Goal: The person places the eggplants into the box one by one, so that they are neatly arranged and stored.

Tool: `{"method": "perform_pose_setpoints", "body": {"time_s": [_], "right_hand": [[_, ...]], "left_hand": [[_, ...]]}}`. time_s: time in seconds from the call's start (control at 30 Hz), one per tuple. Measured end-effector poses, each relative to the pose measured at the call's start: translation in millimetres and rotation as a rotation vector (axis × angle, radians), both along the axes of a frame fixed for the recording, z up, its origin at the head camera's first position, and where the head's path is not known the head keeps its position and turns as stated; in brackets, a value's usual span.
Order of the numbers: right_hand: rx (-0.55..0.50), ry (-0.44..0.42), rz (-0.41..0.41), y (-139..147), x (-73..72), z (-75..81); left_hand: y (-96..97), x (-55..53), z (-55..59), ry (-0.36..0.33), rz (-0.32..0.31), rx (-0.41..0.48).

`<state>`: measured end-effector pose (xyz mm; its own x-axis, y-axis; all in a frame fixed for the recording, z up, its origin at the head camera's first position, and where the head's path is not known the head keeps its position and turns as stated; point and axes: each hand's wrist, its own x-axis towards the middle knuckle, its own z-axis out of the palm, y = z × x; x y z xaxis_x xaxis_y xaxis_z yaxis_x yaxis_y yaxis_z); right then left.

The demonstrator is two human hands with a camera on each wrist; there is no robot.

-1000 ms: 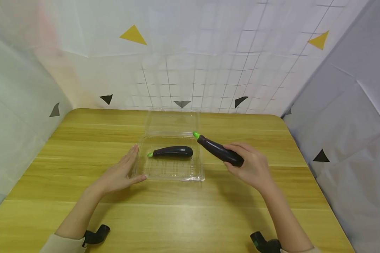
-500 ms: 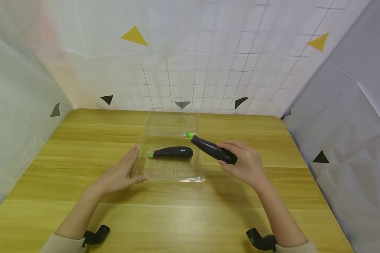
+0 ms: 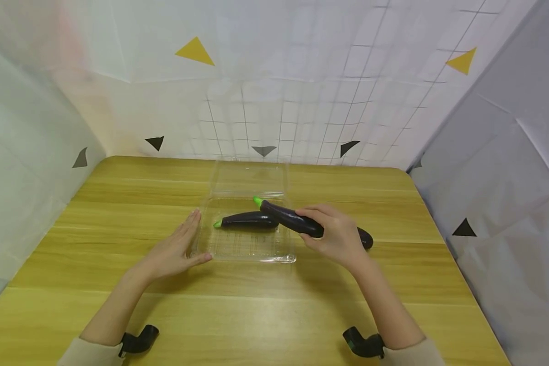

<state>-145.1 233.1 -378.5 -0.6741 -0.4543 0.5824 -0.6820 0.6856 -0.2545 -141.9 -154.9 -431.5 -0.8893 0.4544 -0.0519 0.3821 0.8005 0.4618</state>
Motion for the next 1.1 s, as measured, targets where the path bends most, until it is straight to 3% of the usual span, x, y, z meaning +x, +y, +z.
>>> {"method": "perform_pose_setpoints", "body": {"time_s": [1.1], "right_hand": [[-0.027,-0.101,0.125,-54.9,-18.6,-17.2]], "left_hand": [[0.6,0.7,0.2,-0.004,0.005,0.01]]}}
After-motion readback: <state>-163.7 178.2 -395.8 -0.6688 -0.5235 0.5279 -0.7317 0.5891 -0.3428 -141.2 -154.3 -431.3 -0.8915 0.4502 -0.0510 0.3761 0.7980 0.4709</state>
